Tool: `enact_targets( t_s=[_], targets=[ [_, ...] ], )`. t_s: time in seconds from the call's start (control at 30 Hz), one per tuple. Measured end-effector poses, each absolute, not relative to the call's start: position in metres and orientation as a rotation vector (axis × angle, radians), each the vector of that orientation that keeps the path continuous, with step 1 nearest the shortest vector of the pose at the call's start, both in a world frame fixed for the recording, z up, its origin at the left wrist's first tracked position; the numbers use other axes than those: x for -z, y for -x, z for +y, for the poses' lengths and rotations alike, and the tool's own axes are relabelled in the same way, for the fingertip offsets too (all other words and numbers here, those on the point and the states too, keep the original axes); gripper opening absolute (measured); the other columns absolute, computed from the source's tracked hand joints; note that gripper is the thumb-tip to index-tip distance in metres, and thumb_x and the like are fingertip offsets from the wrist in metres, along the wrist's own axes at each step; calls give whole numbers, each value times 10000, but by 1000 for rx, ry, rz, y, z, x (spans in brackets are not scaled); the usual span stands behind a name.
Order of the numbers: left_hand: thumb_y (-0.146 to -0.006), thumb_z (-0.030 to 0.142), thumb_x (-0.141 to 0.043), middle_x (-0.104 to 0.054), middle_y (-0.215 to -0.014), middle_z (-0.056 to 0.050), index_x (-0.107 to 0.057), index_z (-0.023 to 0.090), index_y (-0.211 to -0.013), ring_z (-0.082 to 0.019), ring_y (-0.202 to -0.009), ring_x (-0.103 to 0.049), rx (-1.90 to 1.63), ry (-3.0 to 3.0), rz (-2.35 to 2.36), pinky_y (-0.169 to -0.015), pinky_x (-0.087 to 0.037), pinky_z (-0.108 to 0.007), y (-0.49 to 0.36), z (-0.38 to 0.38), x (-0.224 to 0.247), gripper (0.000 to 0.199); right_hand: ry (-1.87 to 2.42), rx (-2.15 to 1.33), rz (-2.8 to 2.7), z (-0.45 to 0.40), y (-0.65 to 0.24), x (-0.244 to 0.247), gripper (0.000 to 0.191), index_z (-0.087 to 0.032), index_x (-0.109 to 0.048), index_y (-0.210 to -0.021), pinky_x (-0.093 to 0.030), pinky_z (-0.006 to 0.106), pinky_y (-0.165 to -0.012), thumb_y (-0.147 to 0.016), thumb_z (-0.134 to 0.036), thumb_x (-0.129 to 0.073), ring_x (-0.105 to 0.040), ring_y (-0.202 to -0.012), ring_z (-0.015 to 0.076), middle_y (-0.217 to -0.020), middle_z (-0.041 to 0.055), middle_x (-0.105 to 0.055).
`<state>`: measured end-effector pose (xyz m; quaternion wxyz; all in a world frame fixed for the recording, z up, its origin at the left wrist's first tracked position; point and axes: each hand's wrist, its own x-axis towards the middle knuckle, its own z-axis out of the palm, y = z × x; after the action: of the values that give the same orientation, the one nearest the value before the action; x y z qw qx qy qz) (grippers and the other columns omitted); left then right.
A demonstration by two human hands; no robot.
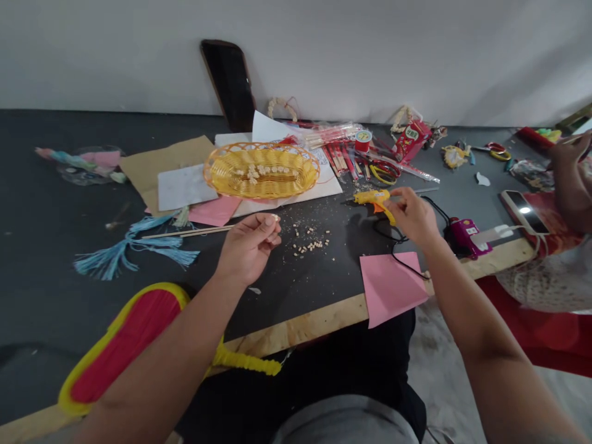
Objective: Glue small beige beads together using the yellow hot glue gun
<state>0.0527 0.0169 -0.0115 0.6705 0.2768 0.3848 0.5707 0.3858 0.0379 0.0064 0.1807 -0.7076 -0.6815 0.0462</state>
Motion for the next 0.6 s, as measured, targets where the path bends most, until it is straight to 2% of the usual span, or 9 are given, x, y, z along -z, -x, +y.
enact_targets(
  t_s=[0.07,0.13,0.23,0.37,0.47,0.6],
  targets=[
    [-546,261,-924,-598,-621,1,-695,137,-624,-45,-505,-436,-1282,-630,865,-489,-389,-181,-53,17,12,271,2088,-96,-1989,44,-397,-3,367,-164,-654,-1073,-404,301,-709,-903,-476,-561,-631,-850,245,-872,92,-710],
    [-550,260,-922,-590,-608,3,-702,136,-640,-45,-503,-437,-1276,-637,868,-492,-391,-180,-53,17,12,268,2181,-120,-2060,50,-402,1,329,-167,-679,-983,-389,295,-694,-910,-460,-547,-629,-847,236,-925,111,-717],
    [-571,250,-908,-582,-595,5,-707,139,-653,-48,-502,-436,-1268,-651,874,-494,-392,-181,-53,17,13,244,2241,-264,-2107,57,-403,5,280,-184,-676,-844,-332,273,-604,-902,-424,-543,-590,-699,183,-794,61,-693],
    [-580,242,-897,-592,-604,3,-709,144,-648,-49,-498,-434,-1252,-655,872,-490,-391,-184,-52,17,12,223,2142,-521,-1977,61,-405,1,322,-183,-632,-708,-269,262,-526,-872,-451,-563,-464,-543,121,-591,-11,-554],
    [-562,249,-907,-591,-606,6,-712,145,-653,-47,-499,-433,-1248,-652,865,-484,-385,-180,-52,16,12,239,1914,-735,-1671,56,-405,-9,335,-177,-614,-757,-257,246,-480,-855,-495,-574,-416,-498,94,-589,-24,-523],
    [-532,259,-927,-605,-625,4,-705,148,-634,-46,-507,-439,-1240,-649,856,-481,-380,-176,-54,14,13,268,1488,-1248,-1288,43,-386,-27,378,-198,-603,-965,-294,212,-416,-740,-480,-715,-531,-554,116,-722,5,-604]
  ],
)
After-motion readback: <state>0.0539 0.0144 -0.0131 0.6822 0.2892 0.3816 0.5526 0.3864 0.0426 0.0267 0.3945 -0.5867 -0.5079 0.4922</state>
